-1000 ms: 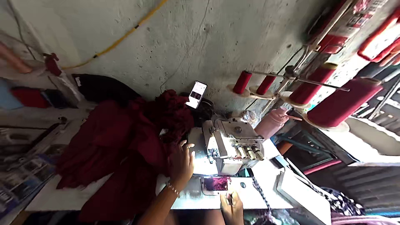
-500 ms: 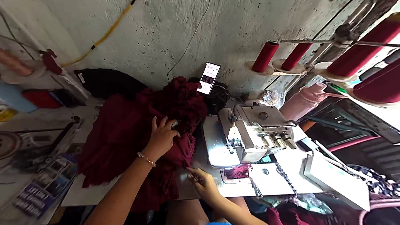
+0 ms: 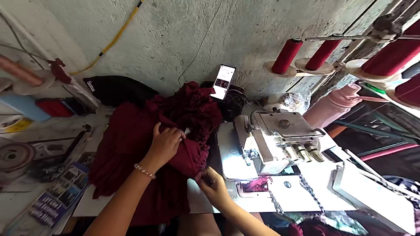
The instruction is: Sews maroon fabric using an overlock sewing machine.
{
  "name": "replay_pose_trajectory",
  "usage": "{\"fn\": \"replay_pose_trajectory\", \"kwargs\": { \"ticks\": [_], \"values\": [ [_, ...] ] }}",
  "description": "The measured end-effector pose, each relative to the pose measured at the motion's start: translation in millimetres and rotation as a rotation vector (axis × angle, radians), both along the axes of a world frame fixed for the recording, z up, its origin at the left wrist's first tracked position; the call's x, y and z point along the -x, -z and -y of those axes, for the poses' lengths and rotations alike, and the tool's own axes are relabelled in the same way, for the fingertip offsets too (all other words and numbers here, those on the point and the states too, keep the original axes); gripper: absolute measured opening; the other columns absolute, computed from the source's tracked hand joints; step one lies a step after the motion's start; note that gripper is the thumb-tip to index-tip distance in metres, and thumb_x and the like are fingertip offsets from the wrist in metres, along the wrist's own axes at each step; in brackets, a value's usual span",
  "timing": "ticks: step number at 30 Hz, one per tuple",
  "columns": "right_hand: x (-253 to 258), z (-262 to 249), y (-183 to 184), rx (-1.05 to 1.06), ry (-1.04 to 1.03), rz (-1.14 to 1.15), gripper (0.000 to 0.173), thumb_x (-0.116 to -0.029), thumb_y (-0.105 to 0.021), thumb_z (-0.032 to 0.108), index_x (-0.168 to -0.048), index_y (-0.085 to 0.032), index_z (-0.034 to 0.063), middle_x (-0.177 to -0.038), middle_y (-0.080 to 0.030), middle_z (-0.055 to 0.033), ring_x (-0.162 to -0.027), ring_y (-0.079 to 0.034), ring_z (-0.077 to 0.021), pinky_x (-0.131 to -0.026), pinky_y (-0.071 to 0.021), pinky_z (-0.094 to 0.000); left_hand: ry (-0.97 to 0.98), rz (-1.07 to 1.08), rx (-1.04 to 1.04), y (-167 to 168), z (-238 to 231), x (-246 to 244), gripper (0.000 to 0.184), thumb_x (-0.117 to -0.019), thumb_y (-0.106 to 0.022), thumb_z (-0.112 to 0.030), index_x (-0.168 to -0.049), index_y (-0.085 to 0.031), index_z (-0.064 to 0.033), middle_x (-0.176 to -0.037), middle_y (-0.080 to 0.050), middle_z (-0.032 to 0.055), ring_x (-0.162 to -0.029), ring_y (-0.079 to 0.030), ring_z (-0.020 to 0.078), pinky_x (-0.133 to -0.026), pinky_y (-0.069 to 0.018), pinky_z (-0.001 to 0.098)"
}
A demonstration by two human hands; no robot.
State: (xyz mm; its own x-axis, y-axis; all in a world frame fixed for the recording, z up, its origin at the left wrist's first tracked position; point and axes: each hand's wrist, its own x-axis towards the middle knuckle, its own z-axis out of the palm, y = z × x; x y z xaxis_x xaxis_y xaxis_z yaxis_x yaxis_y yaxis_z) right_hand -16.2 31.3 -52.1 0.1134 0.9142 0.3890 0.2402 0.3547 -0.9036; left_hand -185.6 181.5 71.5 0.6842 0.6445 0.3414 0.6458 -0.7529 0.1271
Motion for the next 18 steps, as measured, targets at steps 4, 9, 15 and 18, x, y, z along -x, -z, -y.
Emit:
{"fn": "replay_pose_trajectory", "kwargs": {
  "ticks": [4, 9, 15, 18],
  "values": [
    [-25, 63, -5, -0.007, -0.221, -0.030, 0.019, -0.1022, -0.060, 0.017, -0.100, -0.069, 0.0013, -0.084, -0.066, -0.0062, -0.070, -0.059, -0.0050, -0.065, -0.0497, -0.0190, -0.056, 0.139, -0.037, 4, 13, 26, 0.024, -0.1012, -0.050, -0.016, -0.107, -0.072, -0.0087, -0.108, -0.073, 0.0083, -0.110, -0.068, 0.0291, -0.110, -0.0256, 0.0737],
    [-39, 101, 36, 0.528, -0.303, -0.247, 0.031, -0.1067, -0.046, 0.015, -0.119, -0.070, 0.0006, -0.095, -0.069, -0.0026, -0.060, -0.052, 0.0020, -0.057, -0.0464, -0.0165, -0.278, 0.320, 0.116, 37, 28, 67, 0.027, -0.0996, -0.051, -0.018, -0.111, -0.070, -0.0036, -0.113, -0.071, 0.0115, -0.118, -0.063, 0.0292, -0.111, -0.0255, 0.0683],
    [-20, 48, 8, 0.642, -0.298, -0.593, 0.031, -0.1081, -0.047, 0.020, -0.125, -0.067, 0.0023, -0.110, -0.071, 0.0000, -0.055, -0.051, 0.0044, -0.050, -0.0438, -0.0143, -0.311, 0.332, 0.115, 34, 34, 76, 0.029, -0.0989, -0.050, -0.021, -0.112, -0.070, -0.0052, -0.113, -0.072, 0.0102, -0.117, -0.063, 0.0270, -0.110, -0.0253, 0.0676],
    [-5, 17, -9, 0.714, -0.320, -0.764, 0.036, -0.1112, -0.039, 0.031, -0.118, -0.064, 0.0050, -0.098, -0.071, 0.0019, -0.048, -0.045, 0.0039, -0.044, -0.0359, -0.0131, -0.295, 0.320, 0.101, 32, 32, 80, 0.029, -0.0978, -0.051, -0.021, -0.111, -0.071, -0.0055, -0.111, -0.072, 0.0094, -0.115, -0.064, 0.0265, -0.110, -0.0256, 0.0677]
  ]
}}
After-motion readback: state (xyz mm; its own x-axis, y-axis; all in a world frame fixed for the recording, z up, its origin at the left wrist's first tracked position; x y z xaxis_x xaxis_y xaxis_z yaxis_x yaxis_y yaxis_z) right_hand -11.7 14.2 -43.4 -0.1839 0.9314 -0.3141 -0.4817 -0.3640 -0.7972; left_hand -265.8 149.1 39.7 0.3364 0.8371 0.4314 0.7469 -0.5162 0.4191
